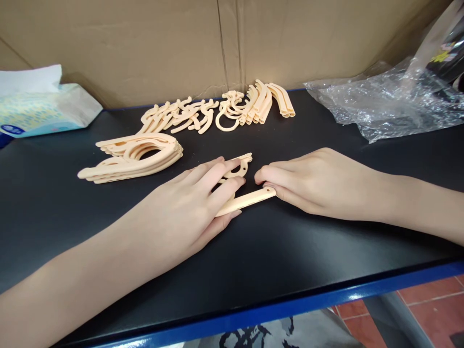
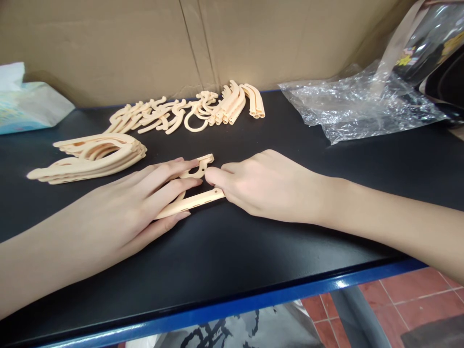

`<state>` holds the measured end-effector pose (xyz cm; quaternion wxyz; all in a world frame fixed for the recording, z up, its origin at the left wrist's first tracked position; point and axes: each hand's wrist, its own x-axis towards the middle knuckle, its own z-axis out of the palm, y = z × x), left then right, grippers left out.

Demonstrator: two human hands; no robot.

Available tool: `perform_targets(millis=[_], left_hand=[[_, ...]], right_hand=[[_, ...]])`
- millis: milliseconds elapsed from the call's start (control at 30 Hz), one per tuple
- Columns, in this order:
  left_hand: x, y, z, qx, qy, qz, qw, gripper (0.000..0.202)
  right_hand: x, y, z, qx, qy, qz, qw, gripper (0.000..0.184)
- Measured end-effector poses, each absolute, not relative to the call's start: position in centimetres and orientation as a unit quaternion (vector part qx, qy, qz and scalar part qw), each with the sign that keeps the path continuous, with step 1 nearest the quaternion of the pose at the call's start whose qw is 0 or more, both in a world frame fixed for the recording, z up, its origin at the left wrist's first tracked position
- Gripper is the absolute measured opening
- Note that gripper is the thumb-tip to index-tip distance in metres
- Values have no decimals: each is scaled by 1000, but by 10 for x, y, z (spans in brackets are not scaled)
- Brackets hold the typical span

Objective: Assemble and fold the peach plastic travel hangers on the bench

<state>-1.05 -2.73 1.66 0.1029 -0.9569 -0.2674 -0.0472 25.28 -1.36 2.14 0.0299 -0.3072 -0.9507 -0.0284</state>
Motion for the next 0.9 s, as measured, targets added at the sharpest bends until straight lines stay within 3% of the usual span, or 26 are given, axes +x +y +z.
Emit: perform_targets(millis=[900], left_hand=[[-11,-27,17,-957,-265,-43,109,44]], right_hand=[[255,-12,19,-302,-952,-14,42,28]])
